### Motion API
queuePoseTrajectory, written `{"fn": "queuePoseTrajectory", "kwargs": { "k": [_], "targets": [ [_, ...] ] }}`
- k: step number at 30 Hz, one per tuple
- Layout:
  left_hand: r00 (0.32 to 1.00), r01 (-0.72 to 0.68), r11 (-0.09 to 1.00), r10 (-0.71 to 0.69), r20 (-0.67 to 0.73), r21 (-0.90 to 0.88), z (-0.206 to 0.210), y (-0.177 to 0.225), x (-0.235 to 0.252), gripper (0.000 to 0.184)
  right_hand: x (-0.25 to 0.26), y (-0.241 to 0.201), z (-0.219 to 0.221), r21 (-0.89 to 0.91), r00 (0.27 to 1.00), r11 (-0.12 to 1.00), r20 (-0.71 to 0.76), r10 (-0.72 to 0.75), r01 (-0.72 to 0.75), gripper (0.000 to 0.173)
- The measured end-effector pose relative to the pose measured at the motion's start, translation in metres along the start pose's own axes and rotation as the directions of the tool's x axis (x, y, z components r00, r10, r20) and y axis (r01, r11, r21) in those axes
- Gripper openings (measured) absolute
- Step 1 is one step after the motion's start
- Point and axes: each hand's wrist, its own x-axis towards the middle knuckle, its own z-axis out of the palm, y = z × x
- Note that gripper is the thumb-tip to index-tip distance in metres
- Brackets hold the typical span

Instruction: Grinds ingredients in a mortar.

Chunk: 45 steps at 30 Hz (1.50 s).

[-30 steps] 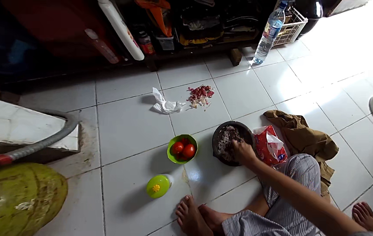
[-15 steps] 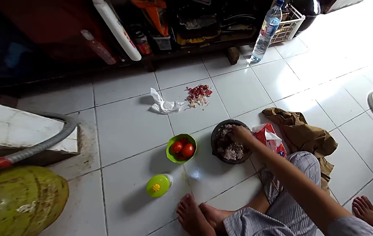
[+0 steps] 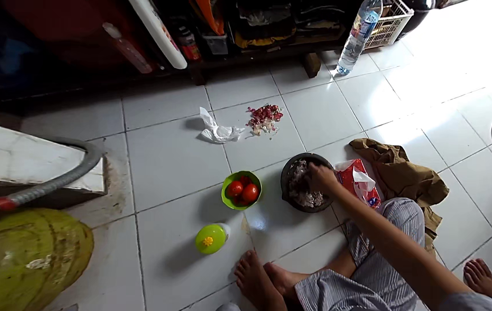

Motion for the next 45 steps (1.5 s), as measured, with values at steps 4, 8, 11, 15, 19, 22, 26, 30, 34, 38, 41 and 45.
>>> {"fn": "queuePoseTrajectory", "kwargs": {
  "k": [4,8,11,15,19,22,26,30,34,38,41,45],
  "targets": [
    [0.999,0.039,0.997,-0.039,-0.003,-0.071,0.002,0.003,0.004,0.048,-0.031,0.002,0.025,-0.065,0.999,0.998,-0.037,-0.016,0.014,0.049],
    [0.998,-0.054,0.996,0.053,0.017,0.068,-0.003,0.007,0.003,0.041,0.012,-0.004,-0.014,0.189,0.994,0.981,-0.085,0.066,-0.049,0.051],
    [0.993,-0.114,0.986,0.114,0.002,0.125,0.000,-0.005,0.000,0.049,0.010,-0.019,0.007,0.179,0.997,0.982,-0.048,0.068,-0.059,0.052],
    [0.997,0.065,0.995,-0.062,0.039,-0.076,-0.005,0.010,0.003,0.054,-0.009,-0.029,0.014,-0.052,0.993,0.997,-0.104,0.048,-0.053,0.045],
    [1.000,0.009,1.000,-0.009,0.021,0.008,-0.003,0.003,0.001,0.046,0.014,-0.015,-0.008,0.051,0.996,0.998,-0.082,0.031,-0.027,0.048],
    [0.999,-0.003,0.999,0.001,0.035,0.049,-0.004,0.004,0.002,0.043,-0.008,-0.015,0.017,-0.024,1.000,1.000,-0.025,0.002,-0.003,0.051],
    [1.000,-0.013,0.998,0.012,0.019,0.057,0.001,0.001,0.001,0.042,-0.001,-0.011,-0.001,0.029,0.999,0.999,-0.033,-0.025,0.026,0.048],
    [1.000,0.011,0.998,-0.012,-0.019,-0.058,-0.004,0.005,0.000,0.047,0.036,0.027,-0.029,0.128,0.993,0.986,-0.070,-0.100,0.108,0.046],
    [0.995,-0.086,0.996,0.087,-0.045,0.016,0.000,0.000,-0.002,0.051,-0.011,0.013,0.014,-0.081,0.998,0.995,-0.026,-0.056,0.054,0.051],
    [0.998,-0.057,0.995,0.056,0.008,0.077,-0.003,0.003,0.000,0.043,-0.001,-0.001,-0.004,-0.034,0.999,0.999,-0.047,-0.017,0.016,0.049],
    [0.998,-0.060,0.996,0.060,0.000,0.070,-0.005,0.001,-0.003,0.044,0.005,-0.001,-0.002,-0.027,0.999,1.000,-0.040,0.005,-0.006,0.048],
    [1.000,0.001,1.000,-0.001,-0.025,-0.013,0.001,0.001,0.003,0.042,-0.022,-0.005,0.014,-0.100,1.000,0.995,0.012,-0.011,0.012,0.051]
  ]
}}
